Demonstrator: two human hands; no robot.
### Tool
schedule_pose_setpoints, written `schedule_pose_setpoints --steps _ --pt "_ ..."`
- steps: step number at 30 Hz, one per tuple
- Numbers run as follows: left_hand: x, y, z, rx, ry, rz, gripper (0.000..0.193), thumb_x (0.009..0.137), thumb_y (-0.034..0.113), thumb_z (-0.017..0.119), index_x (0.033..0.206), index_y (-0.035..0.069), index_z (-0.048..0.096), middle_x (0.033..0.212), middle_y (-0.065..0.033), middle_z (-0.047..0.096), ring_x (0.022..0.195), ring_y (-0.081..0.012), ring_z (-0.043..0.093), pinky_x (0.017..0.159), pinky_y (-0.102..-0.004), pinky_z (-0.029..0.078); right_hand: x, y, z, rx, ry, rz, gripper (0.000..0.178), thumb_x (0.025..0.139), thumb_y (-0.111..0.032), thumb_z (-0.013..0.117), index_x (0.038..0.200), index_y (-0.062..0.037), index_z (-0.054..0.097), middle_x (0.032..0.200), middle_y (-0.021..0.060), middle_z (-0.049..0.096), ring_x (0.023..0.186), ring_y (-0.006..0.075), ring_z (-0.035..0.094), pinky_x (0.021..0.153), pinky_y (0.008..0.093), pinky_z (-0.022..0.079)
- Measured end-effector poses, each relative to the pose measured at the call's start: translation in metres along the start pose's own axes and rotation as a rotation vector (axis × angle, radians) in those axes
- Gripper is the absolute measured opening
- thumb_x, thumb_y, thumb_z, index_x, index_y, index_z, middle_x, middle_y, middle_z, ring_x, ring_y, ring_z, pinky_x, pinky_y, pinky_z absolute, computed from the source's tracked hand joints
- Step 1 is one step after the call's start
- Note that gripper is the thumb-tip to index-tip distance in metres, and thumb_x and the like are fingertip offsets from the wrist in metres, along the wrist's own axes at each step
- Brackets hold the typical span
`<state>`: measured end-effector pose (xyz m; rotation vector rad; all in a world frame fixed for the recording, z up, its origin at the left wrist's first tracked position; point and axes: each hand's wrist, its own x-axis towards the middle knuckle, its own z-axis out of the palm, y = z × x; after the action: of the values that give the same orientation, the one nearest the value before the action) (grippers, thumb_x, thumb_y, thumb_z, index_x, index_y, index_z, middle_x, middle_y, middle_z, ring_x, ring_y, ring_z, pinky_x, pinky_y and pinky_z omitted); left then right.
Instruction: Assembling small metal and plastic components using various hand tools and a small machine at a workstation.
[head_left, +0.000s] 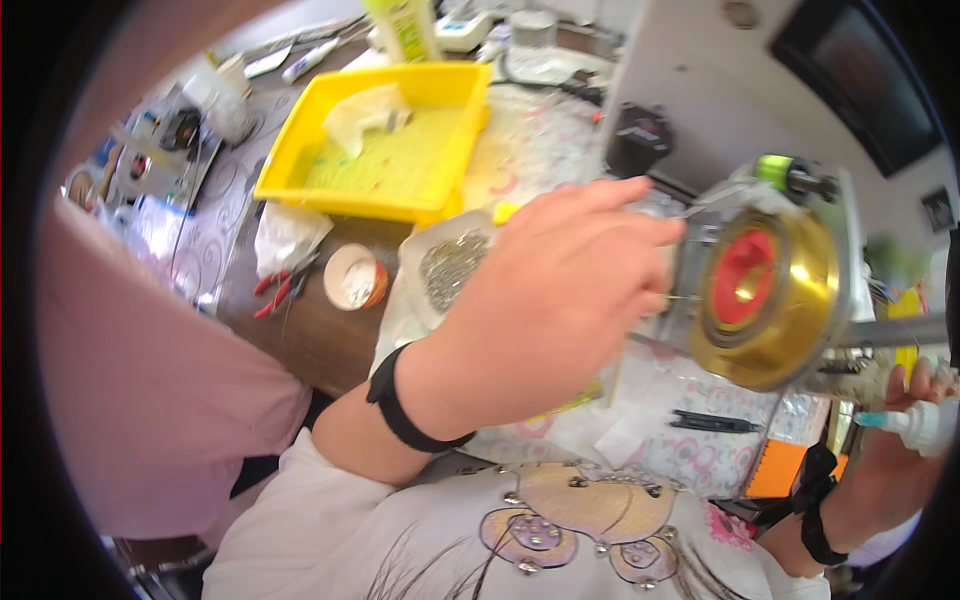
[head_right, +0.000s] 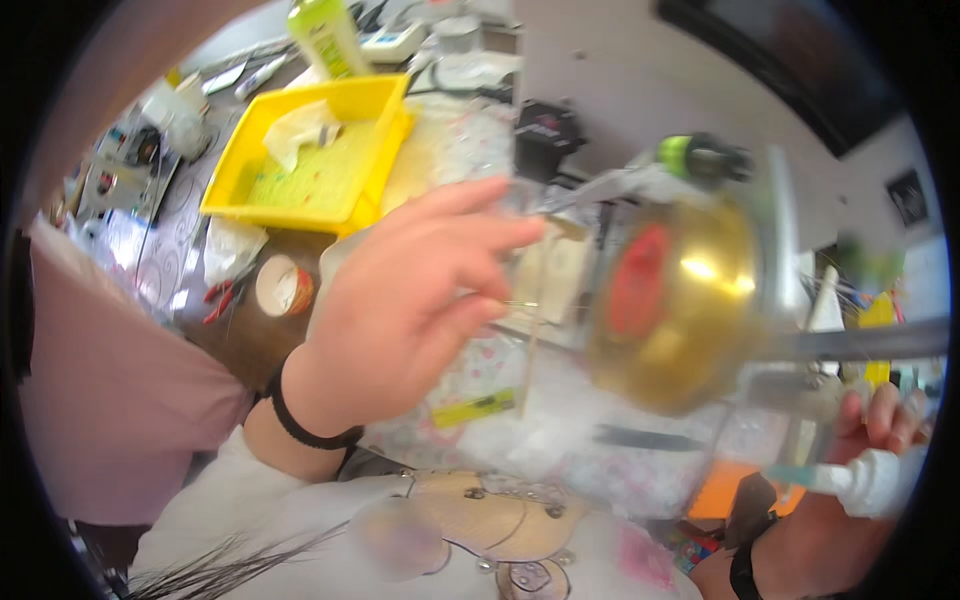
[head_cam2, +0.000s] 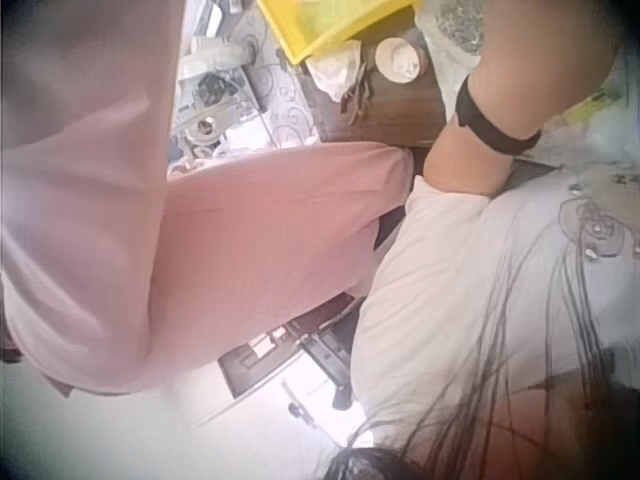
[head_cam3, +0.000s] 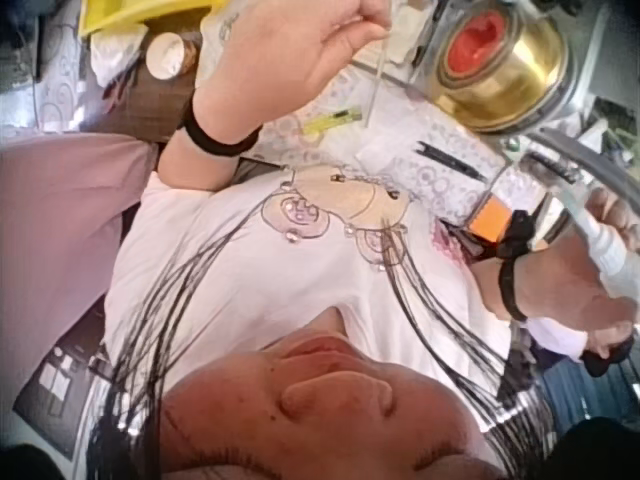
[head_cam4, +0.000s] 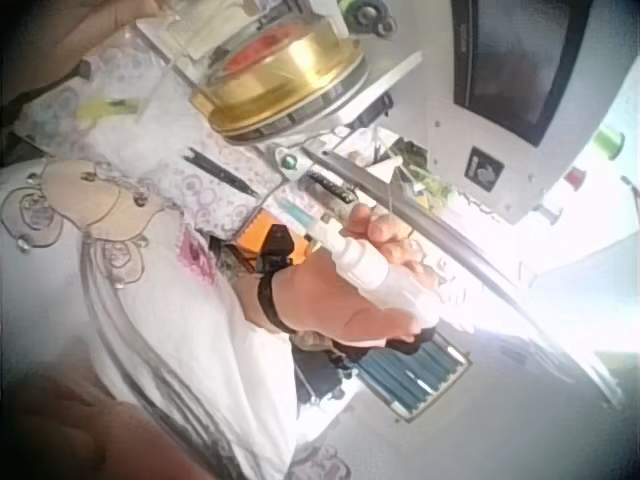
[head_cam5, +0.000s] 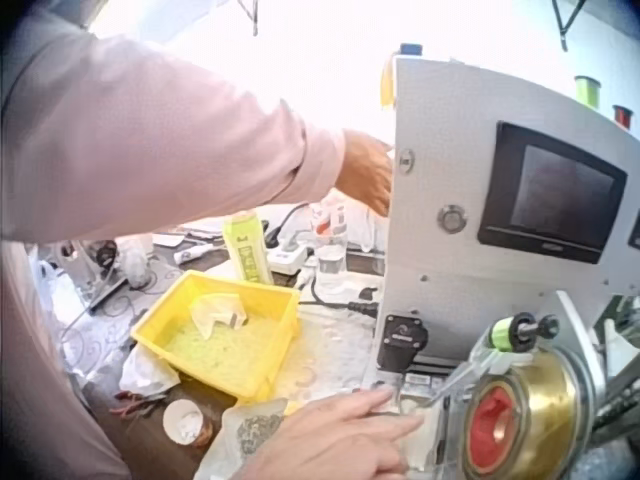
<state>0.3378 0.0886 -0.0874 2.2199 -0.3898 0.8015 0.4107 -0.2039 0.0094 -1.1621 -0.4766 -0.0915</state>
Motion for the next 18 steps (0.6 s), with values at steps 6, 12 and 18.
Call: schedule_pose_setpoints --steps 6,12,18 --pt "0.006 0.016 0.0 0.074 -0.063 -0.149 0.013 0.072 -0.002 0.059 0.081 0.005 0.053 0.107 -0.0103 0.06 0.113 -0.0333 0.049 0.094 -0.0419 0.037 -0.033 -0.022 -0.072 0.251 -0.12 0.287 0.028 0.083 -0.032 0.059 0.095 -0.008 0.051 0.144 0.0247 0.005 0.129 0.0454 0.02 0.095 0.0636 0.03" --pt "0.005 0.027 -0.005 0.024 -0.055 -0.221 0.009 0.077 -0.004 0.051 0.082 0.002 0.05 0.109 -0.0156 0.059 0.118 -0.033 0.045 0.097 -0.0399 0.034 -0.066 -0.048 -0.172 0.355 0.18 0.328 0.024 0.084 -0.029 0.056 0.097 -0.0085 0.053 0.138 0.0229 0.026 0.123 0.0446 0.032 0.091 0.0616 0.035" --pt "0.011 0.034 -0.002 0.022 -0.07 -0.261 0.004 0.081 -0.002 0.048 0.082 0.001 0.048 0.111 -0.0155 0.058 0.12 -0.033 0.043 0.099 -0.0389 0.032 -0.049 -0.054 -0.224 -0.115 0.822 -0.252 0.023 0.085 -0.022 0.058 0.101 -0.0061 0.055 0.104 0.0098 0.057 0.098 0.0185 0.055 0.079 0.0332 0.044"
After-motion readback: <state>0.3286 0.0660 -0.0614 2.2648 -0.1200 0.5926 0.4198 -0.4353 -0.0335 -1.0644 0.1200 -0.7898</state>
